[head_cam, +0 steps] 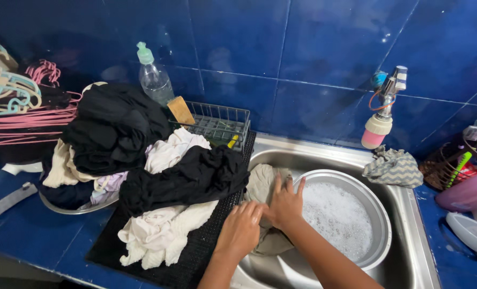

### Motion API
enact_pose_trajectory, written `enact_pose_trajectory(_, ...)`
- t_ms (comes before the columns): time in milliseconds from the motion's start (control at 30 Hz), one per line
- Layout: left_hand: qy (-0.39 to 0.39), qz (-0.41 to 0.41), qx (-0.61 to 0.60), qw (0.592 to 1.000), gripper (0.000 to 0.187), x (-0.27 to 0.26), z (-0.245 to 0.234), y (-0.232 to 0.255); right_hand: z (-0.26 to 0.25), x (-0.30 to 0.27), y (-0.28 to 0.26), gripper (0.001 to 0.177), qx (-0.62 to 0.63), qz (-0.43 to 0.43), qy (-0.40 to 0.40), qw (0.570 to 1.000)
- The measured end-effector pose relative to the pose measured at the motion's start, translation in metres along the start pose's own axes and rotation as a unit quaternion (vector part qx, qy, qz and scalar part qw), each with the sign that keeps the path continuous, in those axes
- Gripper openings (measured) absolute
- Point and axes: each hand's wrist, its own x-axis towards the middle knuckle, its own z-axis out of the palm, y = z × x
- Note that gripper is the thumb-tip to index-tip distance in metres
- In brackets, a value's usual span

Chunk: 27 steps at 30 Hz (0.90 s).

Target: The person washes several pieces of clothing by hand in a metal bowl placed inside a sink. They scrub and rinse a white towel, a light-colored cloth, and a black garment, then wring out each item and place it on a nearby mat.

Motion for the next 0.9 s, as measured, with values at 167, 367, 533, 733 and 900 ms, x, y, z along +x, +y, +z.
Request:
enact_pose_trajectory(167, -0.016, -0.17, -0.157, 0.973, 0.036, 0.003, 0.002, -0.003, -0.004, 0.029, -0.009, 0.13, 0.056, 0.029, -0.059, 0.996)
enact_pose_trajectory(367, 0.118, -0.148, -0.23, 0.955, 0.045, 0.004, 0.004, -0.006, 0.051, 0.061, 0.014, 0.105, 0.231, 0.065, 0.104, 0.965)
enact_pose_trajectory(533, 0.135, -0.135, -0.218, 0.957, 0.051, 0.006, 0.011, -0.013, 0.018, 0.076, 0.056, 0.061, 0.727, 0.043, 0.116, 0.676)
enact_pose_trajectory(733, 0.157, -0.058, -0.083, 0.982, 0.093, 0.008, 0.0, 0.006, -0.065, -0.005, 0.104, 0.063, 0.888, -0.221, 0.022, 0.403)
enact_pose_trajectory(900, 0.216, -0.064, -0.111, 0.968, 0.105, 0.018, 0.009, 0.049, -0.107, -0.058, 0.136, 0.064, 0.959, -0.161, 0.067, 0.221)
